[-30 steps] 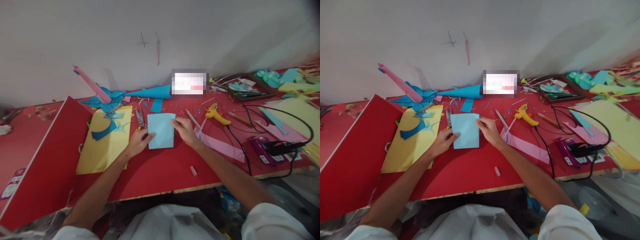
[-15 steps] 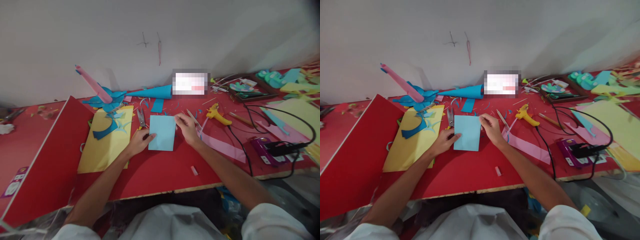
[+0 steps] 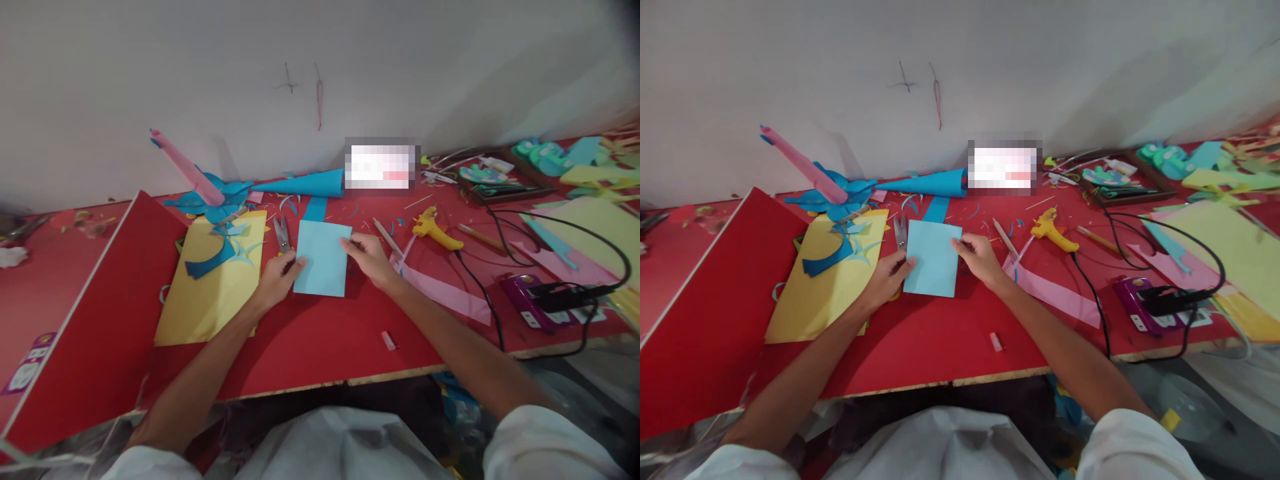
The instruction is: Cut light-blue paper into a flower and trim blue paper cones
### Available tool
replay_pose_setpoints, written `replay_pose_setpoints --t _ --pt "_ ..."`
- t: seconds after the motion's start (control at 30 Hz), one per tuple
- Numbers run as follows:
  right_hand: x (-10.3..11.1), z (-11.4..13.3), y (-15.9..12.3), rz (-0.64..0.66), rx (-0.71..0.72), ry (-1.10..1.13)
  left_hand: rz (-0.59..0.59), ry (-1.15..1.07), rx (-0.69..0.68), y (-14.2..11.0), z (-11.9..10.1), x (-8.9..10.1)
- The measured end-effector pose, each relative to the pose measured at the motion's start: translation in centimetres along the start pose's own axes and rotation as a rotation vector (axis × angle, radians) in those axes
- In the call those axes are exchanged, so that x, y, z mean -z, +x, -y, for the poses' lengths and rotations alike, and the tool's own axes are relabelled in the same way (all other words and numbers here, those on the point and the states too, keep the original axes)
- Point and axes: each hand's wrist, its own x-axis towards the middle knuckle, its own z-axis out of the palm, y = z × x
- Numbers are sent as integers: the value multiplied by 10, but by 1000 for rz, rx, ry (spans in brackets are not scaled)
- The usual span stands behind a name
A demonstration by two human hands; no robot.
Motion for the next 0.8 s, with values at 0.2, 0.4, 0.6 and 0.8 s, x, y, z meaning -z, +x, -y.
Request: replay_pose_setpoints --t 0.2,0.4,0.6,0.8 --pt "2 -6 3 -114 -9 -3 -44 -93 -143 3 1 -1" --pt "1 -5 3 -108 -15 -7 125 39 -249 1 -4 -1" --pt "1 -6 3 -168 5 -45 151 5 -230 2 -4 1" --pt "11 -8 1 -245 78 -90 -41 -292 -14 1 -2 -2"
